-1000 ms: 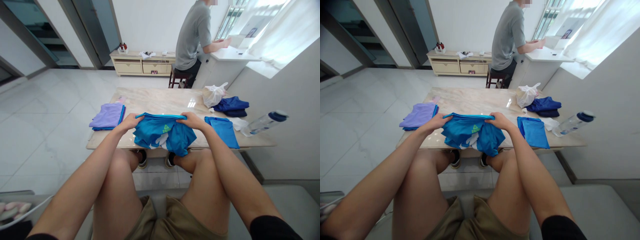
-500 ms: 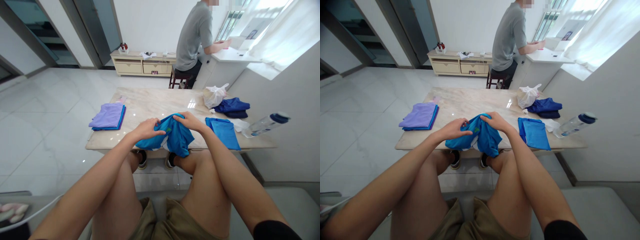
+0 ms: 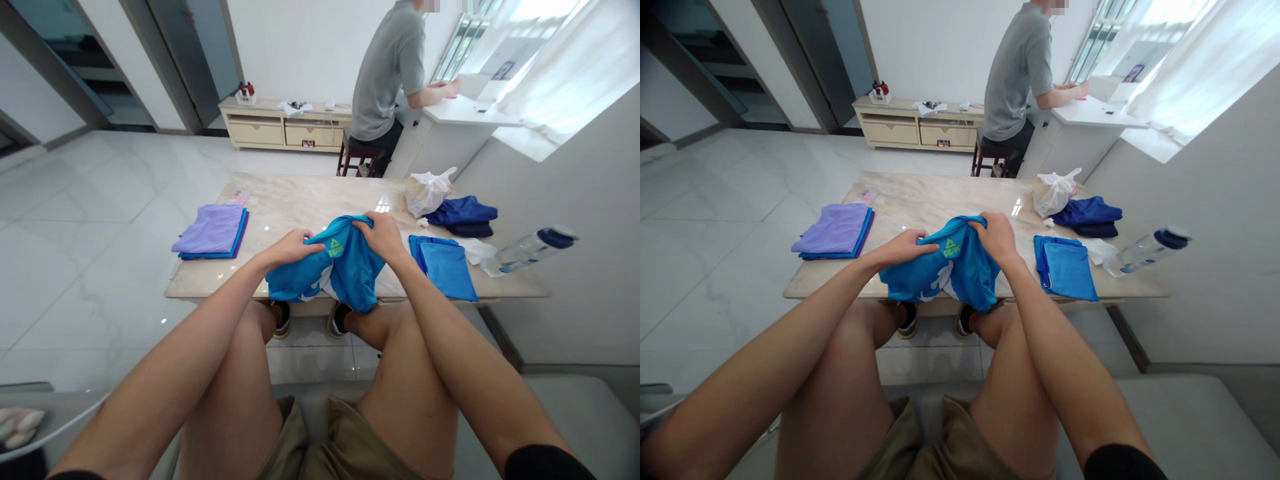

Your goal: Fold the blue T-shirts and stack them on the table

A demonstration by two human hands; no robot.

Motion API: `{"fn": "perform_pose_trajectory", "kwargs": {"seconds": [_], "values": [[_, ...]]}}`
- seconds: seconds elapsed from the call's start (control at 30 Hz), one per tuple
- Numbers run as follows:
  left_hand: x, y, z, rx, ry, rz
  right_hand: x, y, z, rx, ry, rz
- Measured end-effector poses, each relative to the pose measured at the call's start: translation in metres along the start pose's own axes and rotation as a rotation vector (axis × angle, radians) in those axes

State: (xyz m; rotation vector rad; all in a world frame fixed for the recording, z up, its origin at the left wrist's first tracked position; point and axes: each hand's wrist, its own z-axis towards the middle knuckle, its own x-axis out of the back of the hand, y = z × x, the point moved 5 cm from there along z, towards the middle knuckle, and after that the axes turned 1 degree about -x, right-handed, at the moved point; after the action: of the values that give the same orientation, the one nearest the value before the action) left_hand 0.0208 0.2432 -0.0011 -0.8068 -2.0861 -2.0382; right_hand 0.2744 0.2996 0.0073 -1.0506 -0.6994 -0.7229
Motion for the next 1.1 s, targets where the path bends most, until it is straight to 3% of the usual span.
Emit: {"fn": "perform_pose_trajectory", "kwargs": {"seconds": [0.07,0.1,0.17,0.23,0.27,0.3,0.37,0.47,0.57,0.7,0.77,0.83,0.97,1.0,1.03,1.1], "values": [[-0.003,0.006,-0.001,0.002,-0.020,-0.144,0.005,-0.007,0.001,0.018,0.186,-0.027],[0.000,0.007,0.000,-0.006,0.029,-0.211,0.008,-0.012,0.000,0.021,0.279,-0.031],[0.013,0.006,0.004,-0.024,0.276,-0.318,0.010,-0.022,-0.001,0.009,0.372,0.019],[0.026,0.002,0.005,-0.033,0.548,-0.393,0.003,-0.036,0.000,-0.003,0.277,0.166],[0.028,0.001,0.005,-0.034,0.608,-0.433,-0.003,-0.044,0.001,-0.002,0.175,0.272],[0.026,0.002,0.006,-0.035,0.594,-0.480,-0.010,-0.053,0.000,0.002,0.058,0.388],[0.011,0.009,0.009,-0.035,0.398,-0.582,-0.023,-0.069,-0.004,0.011,-0.160,0.611],[-0.012,0.026,0.006,-0.030,0.105,-0.678,-0.029,-0.082,-0.009,0.011,-0.305,0.775],[-0.013,0.032,0.006,-0.070,0.119,-0.627,-0.024,-0.075,-0.009,-0.032,-0.240,0.764],[0.012,0.022,0.009,-0.139,0.425,-0.339,-0.009,-0.066,-0.008,-0.088,-0.133,0.765],[0.023,0.019,0.007,-0.161,0.478,-0.233,-0.002,-0.068,-0.012,-0.083,-0.165,0.817],[0.024,0.021,0.002,-0.192,0.355,-0.198,0.005,-0.071,-0.016,-0.078,-0.216,0.882],[0.001,0.029,-0.015,-0.162,-0.173,-0.163,0.021,-0.061,-0.017,-0.107,-0.149,0.930],[-0.005,0.029,-0.019,-0.133,-0.258,-0.147,0.024,-0.056,-0.015,-0.118,-0.113,0.926],[-0.009,0.028,-0.022,-0.110,-0.294,-0.129,0.026,-0.050,-0.013,-0.130,-0.084,0.917],[-0.007,0.025,-0.021,-0.106,-0.243,-0.106,0.026,-0.038,-0.008,-0.154,-0.046,0.879]]}}
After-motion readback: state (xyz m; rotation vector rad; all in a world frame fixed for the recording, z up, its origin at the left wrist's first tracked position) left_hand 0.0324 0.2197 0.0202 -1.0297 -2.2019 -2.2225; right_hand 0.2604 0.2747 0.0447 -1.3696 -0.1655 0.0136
